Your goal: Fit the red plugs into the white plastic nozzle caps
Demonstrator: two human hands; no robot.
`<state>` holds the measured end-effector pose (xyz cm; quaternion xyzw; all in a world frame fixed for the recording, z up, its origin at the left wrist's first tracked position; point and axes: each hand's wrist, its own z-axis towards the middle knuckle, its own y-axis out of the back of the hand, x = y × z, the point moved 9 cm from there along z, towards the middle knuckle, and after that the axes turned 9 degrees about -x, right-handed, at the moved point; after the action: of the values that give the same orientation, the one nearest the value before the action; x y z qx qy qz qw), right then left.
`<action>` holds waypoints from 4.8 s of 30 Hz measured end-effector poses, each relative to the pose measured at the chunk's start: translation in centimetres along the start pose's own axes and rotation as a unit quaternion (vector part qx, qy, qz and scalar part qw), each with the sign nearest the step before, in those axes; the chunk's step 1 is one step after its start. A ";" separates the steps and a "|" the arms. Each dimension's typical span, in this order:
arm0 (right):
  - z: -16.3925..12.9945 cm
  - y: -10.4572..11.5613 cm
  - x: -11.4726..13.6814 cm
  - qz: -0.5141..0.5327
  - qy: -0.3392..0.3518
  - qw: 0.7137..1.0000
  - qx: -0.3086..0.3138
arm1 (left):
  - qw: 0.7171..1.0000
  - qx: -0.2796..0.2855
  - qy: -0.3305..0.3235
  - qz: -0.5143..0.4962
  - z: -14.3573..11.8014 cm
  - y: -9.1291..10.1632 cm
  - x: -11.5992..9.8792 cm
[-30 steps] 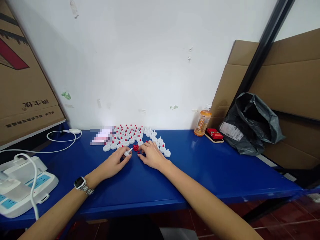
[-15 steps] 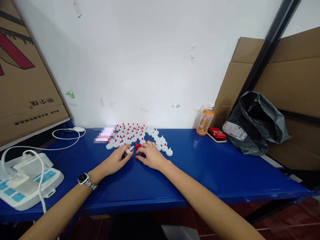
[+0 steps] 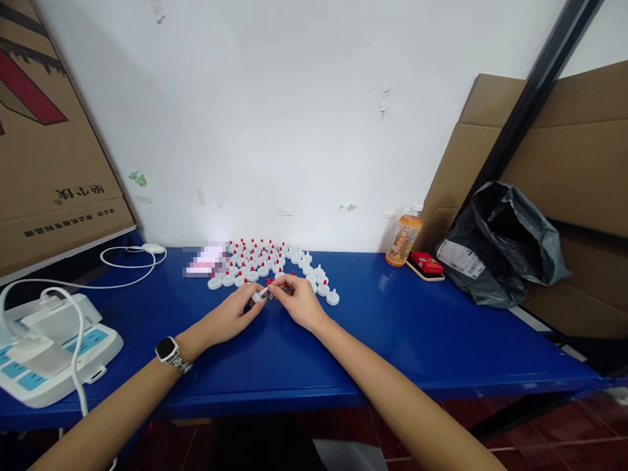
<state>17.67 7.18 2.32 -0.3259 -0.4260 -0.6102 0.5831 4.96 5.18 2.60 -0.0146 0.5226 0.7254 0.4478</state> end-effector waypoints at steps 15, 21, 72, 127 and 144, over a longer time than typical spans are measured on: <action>0.2 0.3 -0.1 0.100 -0.042 0.991 -0.074 | 0.999 -0.011 -0.024 -0.023 -0.2 -0.6 -1.4; 0.0 1.1 0.8 0.091 -0.006 0.983 -0.158 | 0.997 -0.062 -0.015 -0.045 0.7 -1.5 -1.5; 1.7 -0.1 3.5 -0.315 0.141 0.938 -0.028 | 0.997 -0.072 -0.007 -0.021 1.8 0.3 1.1; 1.8 0.4 0.8 0.087 -0.008 0.995 -0.041 | 0.994 -0.074 -0.039 -0.065 1.2 -0.1 -1.0; 2.7 4.8 1.1 0.024 0.024 0.984 -0.173 | 0.996 -0.084 -0.008 0.006 1.1 3.2 1.1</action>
<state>22.08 9.29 5.13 -0.4174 -0.2923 -0.6679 0.5425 2.63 6.53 4.96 -0.0433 0.4557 0.7696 0.4452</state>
